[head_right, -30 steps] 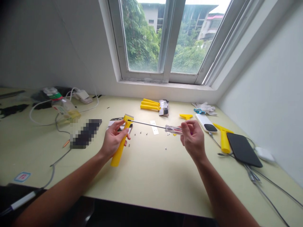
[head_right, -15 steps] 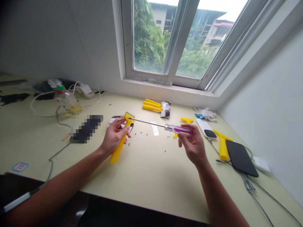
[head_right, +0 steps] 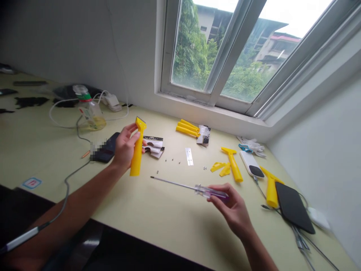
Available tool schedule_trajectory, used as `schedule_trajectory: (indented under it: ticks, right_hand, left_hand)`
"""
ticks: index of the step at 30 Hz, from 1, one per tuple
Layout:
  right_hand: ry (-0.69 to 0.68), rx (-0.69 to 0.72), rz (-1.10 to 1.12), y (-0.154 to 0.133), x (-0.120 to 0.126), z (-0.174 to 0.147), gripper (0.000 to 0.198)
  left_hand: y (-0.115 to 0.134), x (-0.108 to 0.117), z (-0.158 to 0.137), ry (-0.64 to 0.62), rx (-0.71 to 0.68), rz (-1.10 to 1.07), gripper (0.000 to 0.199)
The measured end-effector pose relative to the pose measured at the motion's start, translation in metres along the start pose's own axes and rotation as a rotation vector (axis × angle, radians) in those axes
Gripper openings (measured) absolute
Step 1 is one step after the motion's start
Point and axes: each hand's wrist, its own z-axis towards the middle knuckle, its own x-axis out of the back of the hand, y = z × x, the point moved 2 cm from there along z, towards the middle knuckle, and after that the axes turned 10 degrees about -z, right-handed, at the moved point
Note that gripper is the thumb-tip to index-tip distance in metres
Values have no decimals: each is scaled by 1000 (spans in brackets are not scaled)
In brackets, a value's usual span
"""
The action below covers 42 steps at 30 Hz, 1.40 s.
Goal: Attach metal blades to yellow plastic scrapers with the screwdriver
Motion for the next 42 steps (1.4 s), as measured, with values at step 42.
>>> schedule_trajectory:
  ticks: [42]
  right_hand:
    - [-325,535,-289,-102,-64,90,61]
  left_hand:
    - [4,28,37,356,160,-313,54]
